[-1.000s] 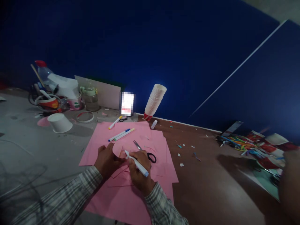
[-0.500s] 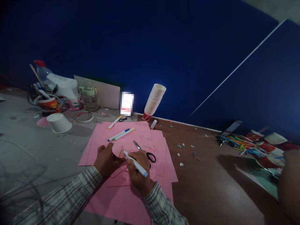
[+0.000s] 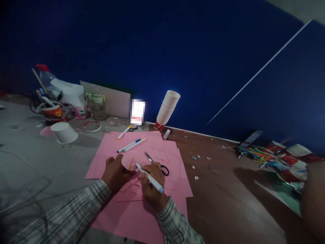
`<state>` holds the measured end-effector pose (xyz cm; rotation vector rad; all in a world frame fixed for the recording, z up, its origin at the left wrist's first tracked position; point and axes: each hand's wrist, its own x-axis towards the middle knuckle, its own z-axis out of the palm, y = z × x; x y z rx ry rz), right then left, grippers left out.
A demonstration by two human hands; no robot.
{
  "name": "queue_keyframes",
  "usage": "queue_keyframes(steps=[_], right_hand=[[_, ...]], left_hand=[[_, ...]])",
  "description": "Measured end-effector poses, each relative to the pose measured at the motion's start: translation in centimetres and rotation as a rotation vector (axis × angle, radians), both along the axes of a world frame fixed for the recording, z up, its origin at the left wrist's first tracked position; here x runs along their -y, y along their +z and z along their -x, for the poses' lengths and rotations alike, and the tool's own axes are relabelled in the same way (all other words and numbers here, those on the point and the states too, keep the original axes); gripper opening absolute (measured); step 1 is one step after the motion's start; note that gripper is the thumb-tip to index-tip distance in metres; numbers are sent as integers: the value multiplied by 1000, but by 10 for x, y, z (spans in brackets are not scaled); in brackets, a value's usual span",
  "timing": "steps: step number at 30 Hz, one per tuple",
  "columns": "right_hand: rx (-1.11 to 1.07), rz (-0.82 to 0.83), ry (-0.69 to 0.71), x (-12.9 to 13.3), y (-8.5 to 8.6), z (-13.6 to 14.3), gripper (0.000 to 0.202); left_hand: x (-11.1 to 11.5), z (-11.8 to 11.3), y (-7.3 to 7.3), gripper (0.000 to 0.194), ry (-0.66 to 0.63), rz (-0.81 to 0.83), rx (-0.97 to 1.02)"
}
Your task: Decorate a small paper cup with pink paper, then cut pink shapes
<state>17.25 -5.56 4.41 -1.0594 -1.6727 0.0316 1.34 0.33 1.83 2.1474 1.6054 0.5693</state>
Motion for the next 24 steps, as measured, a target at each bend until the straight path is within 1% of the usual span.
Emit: queue_keyframes(steps=[5, 9, 14, 18, 20, 24], right_hand=[[29, -3, 12, 1, 1, 1, 14], [26, -7, -2, 0, -1, 2, 14], [34, 2, 31, 1, -3, 4, 14], [29, 7, -6, 0, -4, 4, 14], [34, -3, -2, 1, -5, 4, 14], [37, 7, 14, 1, -5, 4, 14]], left_hand=[[0, -1, 2, 35, 5, -2, 14], [0, 0, 1, 33, -1, -6, -9], [0, 0, -1, 35, -11, -24, -23], [-1, -1, -2, 34, -4, -29, -11], [-1, 0, -2, 35, -13, -35, -17], [-1, 0, 0, 35, -19, -6, -15]])
